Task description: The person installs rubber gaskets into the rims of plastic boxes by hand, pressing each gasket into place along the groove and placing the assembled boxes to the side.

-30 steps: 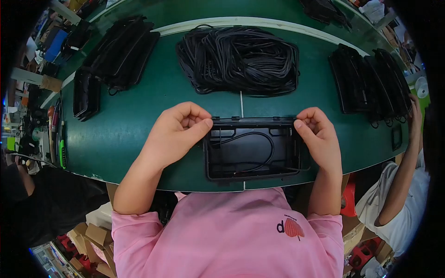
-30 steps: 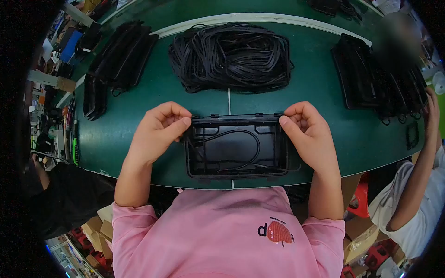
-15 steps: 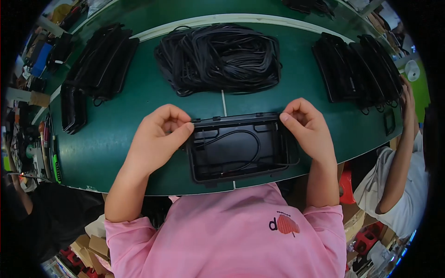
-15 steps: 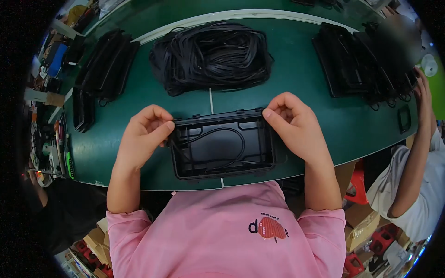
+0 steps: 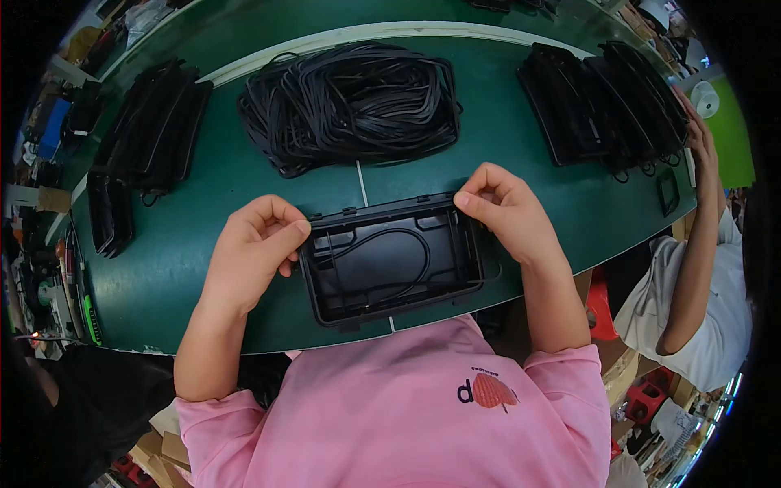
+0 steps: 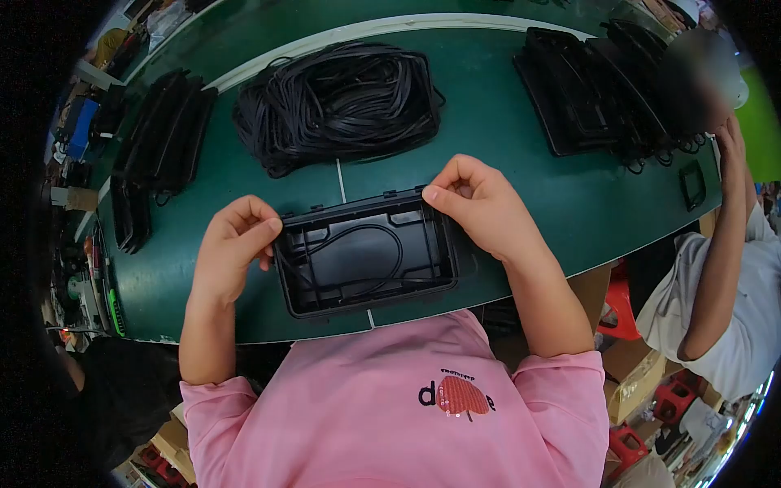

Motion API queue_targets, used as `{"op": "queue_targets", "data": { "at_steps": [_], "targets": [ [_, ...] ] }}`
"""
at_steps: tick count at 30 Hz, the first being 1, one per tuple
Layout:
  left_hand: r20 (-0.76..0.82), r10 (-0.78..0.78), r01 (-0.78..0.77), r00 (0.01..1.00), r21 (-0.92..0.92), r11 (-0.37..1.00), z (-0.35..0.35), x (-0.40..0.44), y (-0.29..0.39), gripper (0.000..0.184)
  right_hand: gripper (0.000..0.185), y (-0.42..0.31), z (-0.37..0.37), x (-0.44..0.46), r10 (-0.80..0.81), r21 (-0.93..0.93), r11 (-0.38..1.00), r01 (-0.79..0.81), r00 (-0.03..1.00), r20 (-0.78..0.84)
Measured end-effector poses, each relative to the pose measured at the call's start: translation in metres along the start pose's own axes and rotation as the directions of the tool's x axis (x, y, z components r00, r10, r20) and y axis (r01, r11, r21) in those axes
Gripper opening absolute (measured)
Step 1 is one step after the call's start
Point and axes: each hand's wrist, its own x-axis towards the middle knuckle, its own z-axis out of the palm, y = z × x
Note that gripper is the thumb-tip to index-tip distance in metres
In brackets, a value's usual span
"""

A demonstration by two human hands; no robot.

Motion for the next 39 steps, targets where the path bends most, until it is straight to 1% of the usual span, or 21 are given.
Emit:
{"op": "queue_targets", "data": {
  "at_steps": [2, 3, 4, 5, 6, 7, 8, 10, 11, 12, 14, 15, 17, 18, 20, 23, 27, 29, 33, 36, 39],
  "targets": [
    [0.013, 0.005, -0.005, 1.0, 0.042, 0.999, -0.002, -0.001, -0.001, 0.011, 0.014, 0.0, 0.0, -0.001, -0.001, 0.016, 1.0, 0.001, 1.0, -0.005],
    [0.008, -0.003, 0.002, 1.0, 0.046, 0.999, 0.001, -0.003, -0.002, 0.011, 0.014, 0.002, 0.0, -0.002, -0.03, -0.061, 0.998, 0.028, 0.999, -0.032],
    [-0.064, 0.153, -0.146, 0.986, 0.111, 0.983, 0.006, -0.007, -0.004, 0.011, 0.014, 0.004, 0.0, -0.004, -0.059, -0.135, 0.989, 0.051, 0.997, -0.052],
    [-0.126, 0.313, -0.287, 0.941, 0.189, 0.939, 0.01, -0.009, -0.005, 0.012, 0.014, 0.0, 0.001, -0.009, -0.058, -0.128, 0.99, 0.053, 0.998, -0.04],
    [-0.049, 0.565, -0.484, 0.823, 0.46, 0.745, 0.01, -0.015, 0.001, 0.015, 0.013, -0.01, 0.0, -0.018, -0.339, -0.385, 0.872, 0.302, 0.94, -0.032],
    [0.106, 0.743, -0.602, 0.661, 0.666, 0.441, 0.01, -0.023, 0.007, 0.018, 0.014, -0.019, -0.003, -0.029, -0.582, -0.603, 0.632, 0.487, 0.812, 0.046],
    [0.267, 0.771, -0.652, 0.579, 0.719, 0.24, 0.01, -0.03, 0.008, 0.023, 0.019, -0.024, -0.013, -0.039, -0.553, -0.668, 0.527, 0.525, 0.809, 0.2],
    [0.521, 0.739, -0.763, 0.427, 0.647, -0.015, 0.018, -0.036, 0.01, 0.022, 0.014, -0.039, -0.014, -0.053, -0.504, -0.703, 0.38, 0.601, 0.772, 0.388],
    [0.568, 0.708, -0.764, 0.42, 0.643, -0.063, 0.022, -0.037, 0.007, 0.02, 0.016, -0.039, -0.013, -0.057, -0.447, -0.702, 0.384, 0.6, 0.786, 0.428],
    [0.57, 0.706, -0.765, 0.421, 0.641, -0.062, 0.023, -0.037, 0.009, 0.02, 0.016, -0.041, -0.012, -0.058, -0.446, -0.702, 0.387, 0.598, 0.787, 0.426],
    [0.665, 0.592, -0.808, 0.455, 0.588, -0.04, 0.026, -0.034, 0.018, 0.016, 0.016, -0.046, -0.007, -0.056, -0.363, -0.699, 0.353, 0.623, 0.779, 0.511],
    [0.668, 0.593, -0.812, 0.449, 0.583, -0.042, 0.027, -0.031, 0.021, 0.016, 0.016, -0.046, -0.007, -0.054, -0.362, -0.703, 0.352, 0.618, 0.782, 0.506],
    [0.762, 0.441, -0.826, 0.474, 0.558, -0.077, 0.03, -0.024, 0.025, 0.014, 0.014, -0.045, -0.006, -0.05, -0.311, -0.698, 0.339, 0.631, 0.775, 0.549],
    [0.763, 0.443, -0.828, 0.471, 0.556, -0.077, 0.032, -0.022, 0.024, 0.014, 0.014, -0.045, -0.006, -0.049, -0.31, -0.701, 0.337, 0.629, 0.777, 0.548],
    [0.815, 0.388, -0.84, 0.43, 0.519, -0.158, 0.037, -0.017, 0.02, 0.012, 0.014, -0.046, -0.005, -0.049, -0.33, -0.687, 0.335, 0.644, 0.764, 0.555],
    [0.843, 0.328, -0.851, 0.427, 0.497, -0.17, 0.035, -0.015, 0.026, 0.015, 0.012, -0.039, -0.005, -0.048, -0.318, -0.673, 0.349, 0.652, 0.758, 0.569],
    [0.798, 0.404, -0.85, 0.447, 0.519, -0.085, 0.022, -0.018, 0.03, 0.017, 0.013, -0.036, -0.008, -0.049, -0.362, -0.629, 0.411, 0.659, 0.752, 0.551],
    [0.773, 0.388, -0.861, 0.503, 0.486, 0.149, 0.014, -0.03, 0.04, 0.017, 0.012, -0.037, -0.009, -0.051, -0.394, -0.565, 0.463, 0.683, 0.73, 0.559],
    [0.748, 0.424, -0.848, 0.51, 0.519, 0.105, 0.008, -0.043, 0.03, 0.02, 0.012, -0.029, -0.009, -0.056, -0.409, -0.569, 0.448, 0.689, 0.724, 0.555],
    [0.729, 0.447, -0.841, 0.519, 0.529, 0.114, 0.005, -0.047, 0.022, 0.022, 0.014, -0.024, -0.013, -0.056, -0.432, -0.522, 0.487, 0.701, 0.712, 0.554],
    [0.718, 0.481, -0.849, 0.504, 0.514, 0.122, 0.001, -0.049, 0.023, 0.021, 0.015, -0.023, -0.015, -0.052, -0.551, -0.595, 0.452, 0.665, 0.732, 0.399]
  ]
}}
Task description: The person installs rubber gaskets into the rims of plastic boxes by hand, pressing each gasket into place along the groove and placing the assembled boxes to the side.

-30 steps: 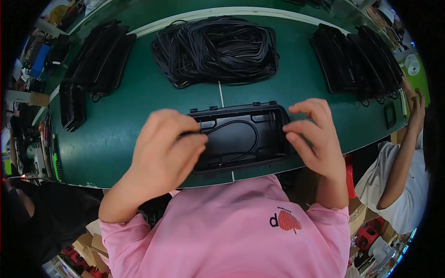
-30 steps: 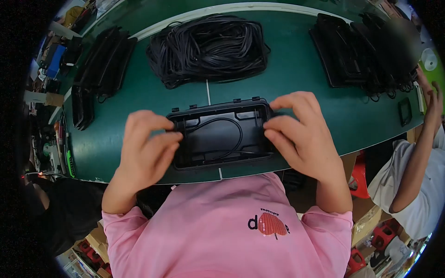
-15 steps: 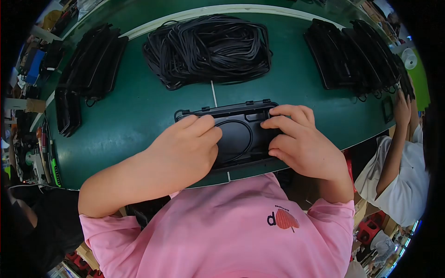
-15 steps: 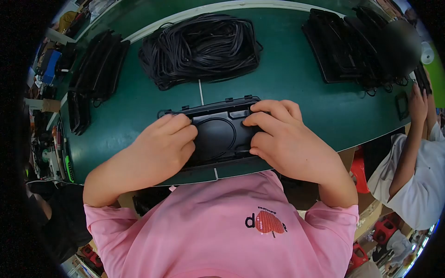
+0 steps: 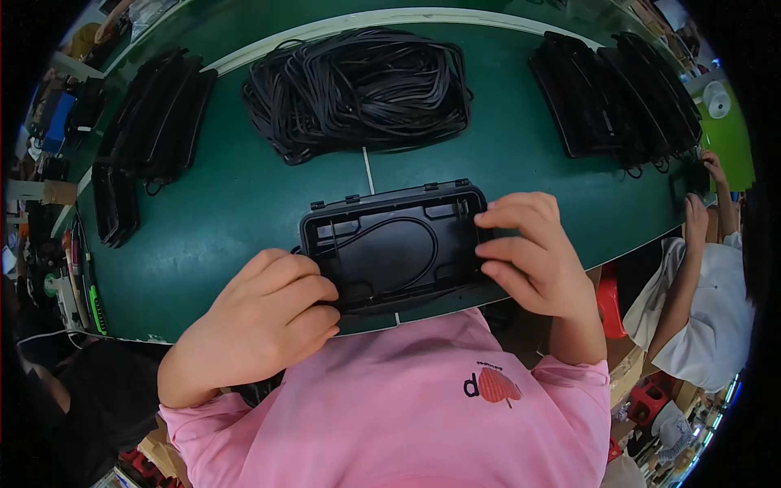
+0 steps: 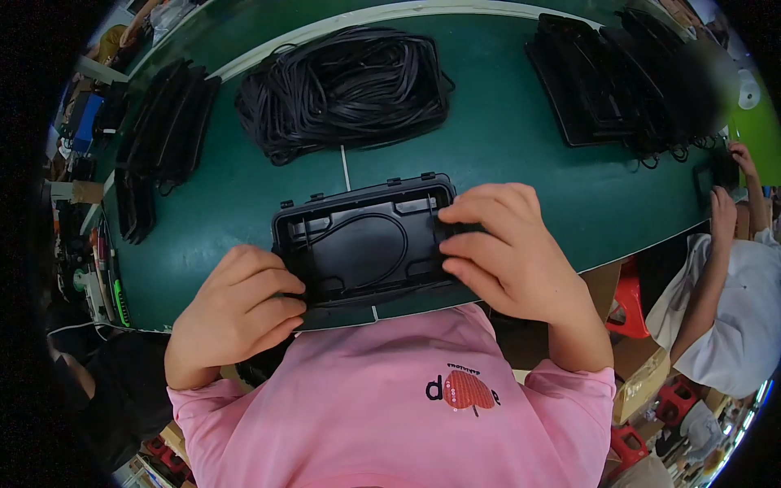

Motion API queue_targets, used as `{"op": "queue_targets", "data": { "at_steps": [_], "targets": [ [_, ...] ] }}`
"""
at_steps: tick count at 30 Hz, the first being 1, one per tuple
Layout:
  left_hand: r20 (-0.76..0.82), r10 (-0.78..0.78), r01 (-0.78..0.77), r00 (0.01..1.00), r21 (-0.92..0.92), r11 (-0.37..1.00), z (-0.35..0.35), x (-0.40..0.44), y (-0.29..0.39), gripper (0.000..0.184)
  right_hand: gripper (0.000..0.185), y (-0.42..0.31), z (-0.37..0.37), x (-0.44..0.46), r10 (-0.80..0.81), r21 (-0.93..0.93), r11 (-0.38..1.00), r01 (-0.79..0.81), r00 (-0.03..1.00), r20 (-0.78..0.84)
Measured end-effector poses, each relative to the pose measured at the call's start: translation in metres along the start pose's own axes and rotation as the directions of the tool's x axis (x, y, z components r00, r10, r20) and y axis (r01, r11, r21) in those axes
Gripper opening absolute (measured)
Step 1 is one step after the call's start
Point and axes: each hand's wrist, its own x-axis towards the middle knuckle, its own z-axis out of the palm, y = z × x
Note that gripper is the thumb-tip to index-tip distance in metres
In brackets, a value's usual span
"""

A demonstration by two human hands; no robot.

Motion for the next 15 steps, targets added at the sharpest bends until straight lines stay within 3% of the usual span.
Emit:
{"op": "queue_targets", "data": {
  "at_steps": [3, 4, 5, 6, 7, 8, 9, 12, 13, 15],
  "targets": [
    [-0.218, -0.183, 0.165, 0.959, -0.096, 0.982, -0.002, 0.001, -0.005, 0.021, 0.017, 0.01, 0.007, 0.005, 0.059, -0.082, 0.994, -0.069, 0.99, -0.127],
    [-0.316, -0.28, 0.256, 0.907, -0.117, 0.96, 0.005, 0.0, -0.01, 0.022, 0.015, 0.009, 0.01, 0.009, 0.248, 0.052, 0.969, -0.243, 0.957, -0.152],
    [-0.359, -0.47, 0.387, 0.807, -0.28, 0.879, 0.011, 0.003, -0.013, 0.019, 0.013, 0.009, 0.012, 0.015, 0.429, 0.187, 0.897, -0.401, 0.891, -0.151],
    [-0.361, -0.467, 0.384, 0.807, -0.278, 0.88, 0.016, 0.006, -0.019, 0.019, 0.016, 0.015, 0.017, 0.02, 0.472, 0.266, 0.867, -0.422, 0.866, -0.166],
    [-0.287, -0.593, 0.46, 0.752, -0.416, 0.785, 0.021, 0.009, -0.027, 0.016, 0.016, 0.022, 0.022, 0.022, 0.47, 0.265, 0.868, -0.419, 0.866, -0.17],
    [-0.194, -0.7, 0.524, 0.687, -0.535, 0.663, 0.024, 0.011, -0.033, 0.014, 0.017, 0.028, 0.026, 0.025, 0.538, 0.381, 0.792, -0.477, 0.84, -0.065],
    [-0.199, -0.698, 0.523, 0.688, -0.532, 0.666, 0.028, 0.011, -0.036, 0.014, 0.017, 0.031, 0.028, 0.026, 0.586, 0.483, 0.694, -0.534, 0.808, 0.051],
    [-0.008, -0.798, 0.502, 0.603, -0.774, 0.387, 0.034, 0.012, -0.043, 0.013, 0.018, 0.029, 0.026, 0.029, 0.642, 0.542, 0.578, -0.61, 0.75, 0.159],
    [-0.01, -0.799, 0.501, 0.602, -0.774, 0.387, 0.032, 0.013, -0.041, 0.013, 0.018, 0.03, 0.027, 0.028, 0.64, 0.541, 0.58, -0.609, 0.751, 0.16],
    [0.116, -0.854, 0.572, 0.507, -0.787, 0.232, 0.024, 0.019, -0.036, 0.013, 0.018, 0.033, 0.03, 0.026, 0.653, 0.626, 0.506, -0.593, 0.737, 0.171]
  ]
}}
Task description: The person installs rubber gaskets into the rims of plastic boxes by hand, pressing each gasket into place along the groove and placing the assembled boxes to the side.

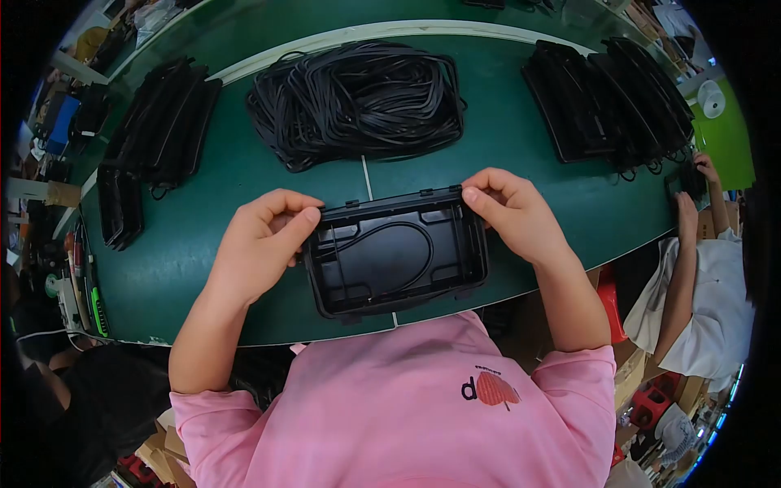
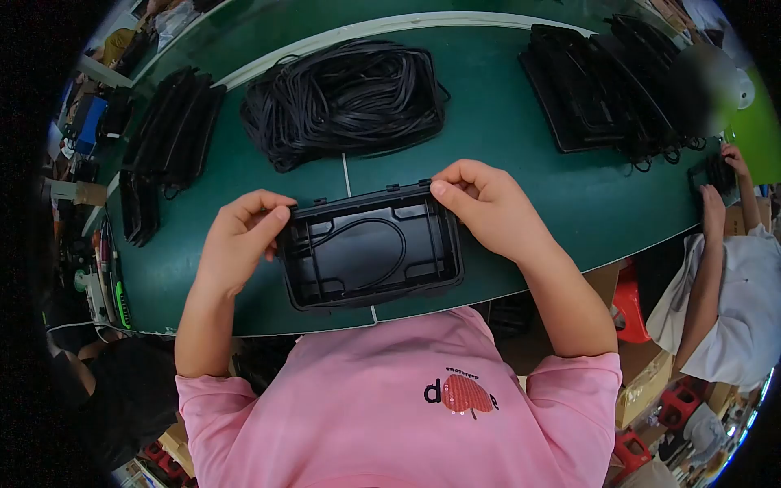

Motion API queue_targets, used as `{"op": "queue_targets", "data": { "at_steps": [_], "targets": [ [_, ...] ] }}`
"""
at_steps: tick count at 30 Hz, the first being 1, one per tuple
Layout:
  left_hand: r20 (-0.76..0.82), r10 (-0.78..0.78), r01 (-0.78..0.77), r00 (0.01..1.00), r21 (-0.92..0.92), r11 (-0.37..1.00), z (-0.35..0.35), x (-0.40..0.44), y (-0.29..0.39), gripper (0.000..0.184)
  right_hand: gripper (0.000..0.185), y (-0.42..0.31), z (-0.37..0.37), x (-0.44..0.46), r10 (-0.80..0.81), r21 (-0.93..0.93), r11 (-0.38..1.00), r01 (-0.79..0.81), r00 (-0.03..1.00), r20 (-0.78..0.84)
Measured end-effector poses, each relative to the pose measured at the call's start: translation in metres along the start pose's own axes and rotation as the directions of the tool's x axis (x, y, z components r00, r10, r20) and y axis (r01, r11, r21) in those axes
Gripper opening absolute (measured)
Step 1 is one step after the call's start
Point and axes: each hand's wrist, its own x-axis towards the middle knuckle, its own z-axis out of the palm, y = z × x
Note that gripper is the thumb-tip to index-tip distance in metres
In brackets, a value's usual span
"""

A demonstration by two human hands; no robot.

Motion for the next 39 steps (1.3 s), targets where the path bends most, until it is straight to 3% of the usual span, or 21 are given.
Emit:
{"op": "queue_targets", "data": {
  "at_steps": [3, 7, 9, 19, 21, 22, 24, 25, 27, 31, 32, 33, 34, 36, 39],
  "targets": [
    [0.02, -0.025, 0.026, 0.999, -0.056, 0.998, -0.003, 0.006, -0.008, 0.018, 0.019, -0.009, 0.002, -0.001, 0.118, 0.006, 0.993, -0.118, 0.993, -0.024],
    [0.011, 0.025, -0.025, 1.0, -0.037, 0.999, -0.001, 0.004, -0.011, 0.017, 0.022, 0.0, 0.001, 0.001, 0.053, 0.012, 0.999, -0.053, 0.999, -0.014],
    [-0.001, 0.035, -0.035, 0.999, -0.043, 0.998, 0.0, 0.004, -0.011, 0.017, 0.024, -0.007, -0.002, 0.004, 0.154, 0.061, 0.986, -0.155, 0.988, 0.029],
    [-0.014, 0.041, -0.042, 0.999, -0.092, 0.995, 0.004, 0.002, -0.008, 0.014, 0.033, 0.0, -0.002, 0.007, 0.054, -0.057, 0.997, -0.054, 0.999, 0.0],
    [-0.011, 0.032, -0.033, 0.999, -0.082, 0.996, 0.003, 0.002, -0.009, 0.013, 0.034, -0.005, -0.008, 0.011, 0.221, 0.127, 0.965, -0.228, 0.973, 0.068],
    [-0.01, 0.032, -0.033, 0.999, -0.081, 0.996, 0.003, 0.002, -0.008, 0.013, 0.034, -0.007, -0.006, 0.012, 0.221, 0.127, 0.965, -0.228, 0.973, 0.067],
    [-0.022, 0.016, -0.017, 1.0, -0.051, 0.999, 0.004, 0.003, -0.005, 0.013, 0.033, -0.012, -0.002, 0.015, -0.048, -0.198, 0.979, 0.055, 0.998, 0.038],
    [-0.024, 0.012, -0.014, 1.0, -0.051, 0.999, 0.004, 0.004, -0.005, 0.013, 0.033, -0.009, -0.002, 0.018, -0.046, -0.196, 0.979, 0.054, 0.998, 0.041],
    [-0.007, 0.047, -0.048, 0.999, -0.071, 0.996, 0.004, 0.005, -0.008, 0.014, 0.03, -0.001, 0.0, 0.024, -0.256, -0.337, 0.903, 0.267, 0.964, 0.079],
    [-0.007, 0.053, -0.053, 0.999, -0.007, 0.999, 0.004, 0.002, -0.011, 0.014, 0.026, -0.002, -0.001, 0.018, -0.274, -0.352, 0.892, 0.284, 0.959, 0.077],
    [-0.102, 0.338, -0.308, 0.936, 0.231, 0.923, 0.007, -0.003, -0.013, 0.013, 0.022, -0.003, -0.002, 0.011, -0.329, -0.363, 0.876, 0.319, 0.944, 0.035],
    [-0.122, 0.603, -0.49, 0.788, 0.47, 0.735, 0.009, -0.007, -0.015, 0.014, 0.021, -0.004, -0.005, 0.004, -0.38, -0.374, 0.858, 0.351, 0.925, -0.004],
    [0.036, 0.776, -0.617, 0.63, 0.63, 0.472, 0.002, -0.01, -0.021, 0.022, 0.021, -0.003, -0.009, -0.003, -0.377, -0.373, 0.859, 0.35, 0.926, 0.0],
    [0.244, 0.847, -0.725, 0.472, 0.654, 0.217, -0.005, -0.022, -0.021, 0.031, 0.031, 0.001, -0.02, -0.022, -0.683, -0.56, 0.51, 0.653, 0.703, 0.199],
    [0.327, 0.797, -0.729, 0.508, 0.656, 0.196, -0.008, -0.032, -0.03, 0.042, 0.045, 0.007, -0.024, -0.04, -0.642, -0.583, 0.428, 0.691, 0.686, 0.341]
  ]
}}
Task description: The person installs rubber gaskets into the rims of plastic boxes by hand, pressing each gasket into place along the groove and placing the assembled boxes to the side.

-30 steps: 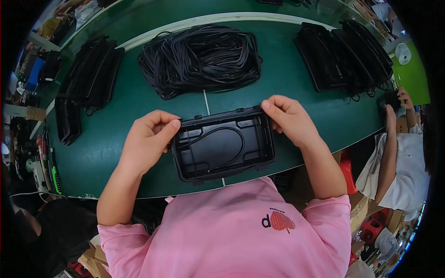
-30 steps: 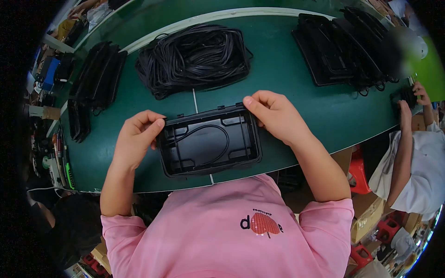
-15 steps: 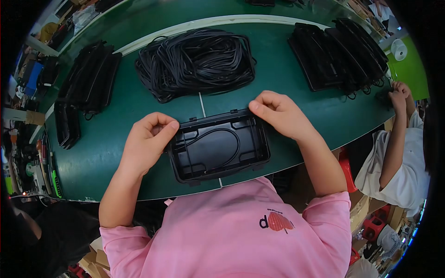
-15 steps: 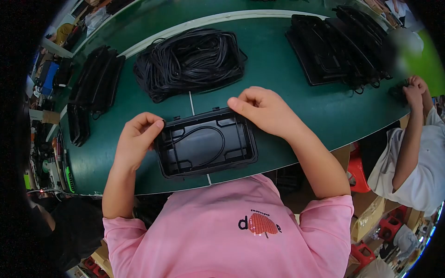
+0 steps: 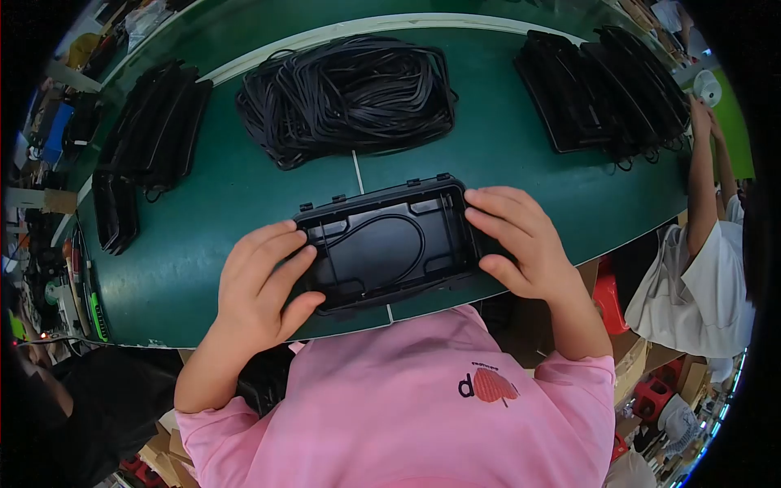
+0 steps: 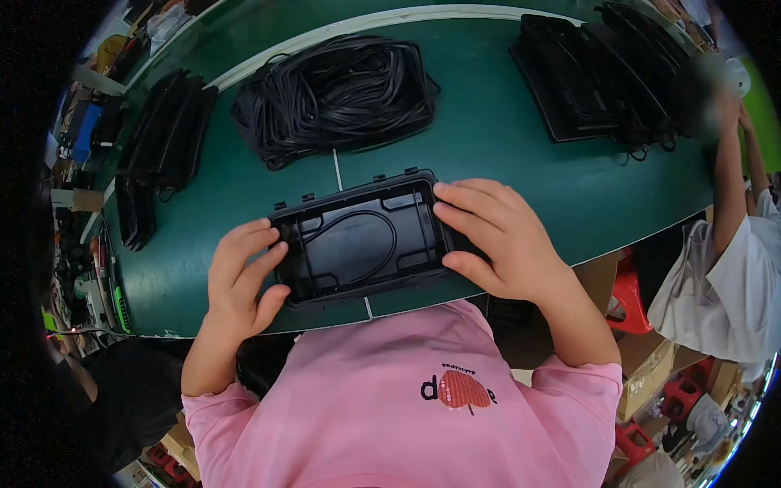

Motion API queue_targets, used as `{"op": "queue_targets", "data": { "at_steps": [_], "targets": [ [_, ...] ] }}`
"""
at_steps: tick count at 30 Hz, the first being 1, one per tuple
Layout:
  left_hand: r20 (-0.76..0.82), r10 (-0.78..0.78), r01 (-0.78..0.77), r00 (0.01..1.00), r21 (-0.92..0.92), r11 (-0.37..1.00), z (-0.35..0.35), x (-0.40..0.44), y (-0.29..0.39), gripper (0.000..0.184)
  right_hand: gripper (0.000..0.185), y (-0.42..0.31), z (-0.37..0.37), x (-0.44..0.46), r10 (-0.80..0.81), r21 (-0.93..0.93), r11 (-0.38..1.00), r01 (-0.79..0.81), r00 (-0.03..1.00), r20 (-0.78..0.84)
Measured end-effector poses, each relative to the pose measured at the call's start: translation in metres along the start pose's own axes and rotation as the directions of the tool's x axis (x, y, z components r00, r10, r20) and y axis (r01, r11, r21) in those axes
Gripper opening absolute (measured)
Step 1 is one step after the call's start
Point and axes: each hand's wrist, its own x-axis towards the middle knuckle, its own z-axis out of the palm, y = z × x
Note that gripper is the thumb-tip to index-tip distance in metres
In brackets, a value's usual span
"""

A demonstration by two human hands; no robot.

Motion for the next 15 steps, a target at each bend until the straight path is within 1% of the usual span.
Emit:
{"op": "queue_targets", "data": {
  "at_steps": [1, 2, 4, 5, 7, 8, 10, 11, 12, 13, 14, 15],
  "targets": [
    [0.025, 0.008, -0.008, 1.0, 0.002, 1.0, 0.001, -0.002, 0.0, 0.044, 0.052, 0.003, 0.005, -0.006, -0.005, -0.024, 1.0, 0.005, 1.0, 0.011],
    [0.023, 0.012, -0.012, 1.0, 0.001, 1.0, 0.0, -0.002, 0.0, 0.044, 0.052, 0.001, 0.004, -0.007, -0.003, -0.028, 1.0, 0.004, 1.0, 0.009],
    [-0.015, -0.027, 0.028, 1.0, 0.028, 0.999, -0.001, -0.003, -0.001, 0.051, 0.061, -0.002, -0.001, -0.004, 0.001, 0.006, 1.0, -0.001, 1.0, 0.003],
    [-0.015, -0.027, 0.027, 1.0, 0.026, 0.999, 0.0, -0.004, -0.003, 0.051, 0.061, -0.003, 0.0, -0.003, 0.002, 0.005, 1.0, -0.002, 1.0, 0.004],
    [-0.017, -0.038, 0.039, 0.999, 0.039, 0.998, 0.004, -0.007, -0.007, 0.058, 0.072, -0.005, 0.003, 0.0, 0.021, -0.032, 0.999, -0.018, 0.997, 0.076],
    [-0.014, -0.039, 0.04, 0.999, 0.037, 0.999, 0.003, -0.008, -0.006, 0.058, 0.072, -0.007, 0.001, 0.0, 0.024, -0.029, 0.999, -0.021, 0.997, 0.076],
    [-0.018, -0.03, 0.032, 0.999, 0.111, 0.993, 0.0, -0.007, -0.001, 0.064, 0.071, -0.011, -0.004, 0.0, 0.003, -0.086, 0.996, 0.002, 0.999, 0.054],
    [-0.031, 0.002, 0.001, 1.0, 0.112, 0.994, -0.001, -0.009, 0.002, 0.068, 0.071, -0.01, -0.002, -0.003, 0.005, -0.089, 0.996, 0.0, 0.998, 0.055],
    [-0.044, 0.035, -0.03, 0.998, 0.114, 0.993, -0.003, -0.013, 0.007, 0.072, 0.067, -0.008, 0.003, -0.009, -0.046, -0.126, 0.991, 0.048, 0.999, 0.017],
    [-0.014, 0.056, -0.055, 0.998, 0.092, 0.994, -0.005, -0.015, 0.011, 0.076, 0.062, -0.007, 0.008, -0.014, -0.098, -0.165, 0.982, 0.094, 0.995, -0.019],
    [-0.014, 0.057, -0.056, 0.998, 0.088, 0.995, -0.001, -0.019, 0.013, 0.076, 0.057, -0.008, 0.014, -0.018, -0.107, -0.163, 0.982, 0.094, 0.991, -0.075],
    [-0.032, 0.05, -0.047, 0.998, 0.096, 0.994, 0.007, -0.023, 0.014, 0.075, 0.057, -0.01, 0.013, -0.021, -0.105, -0.164, 0.982, 0.092, 0.992, -0.073]
  ]
}}
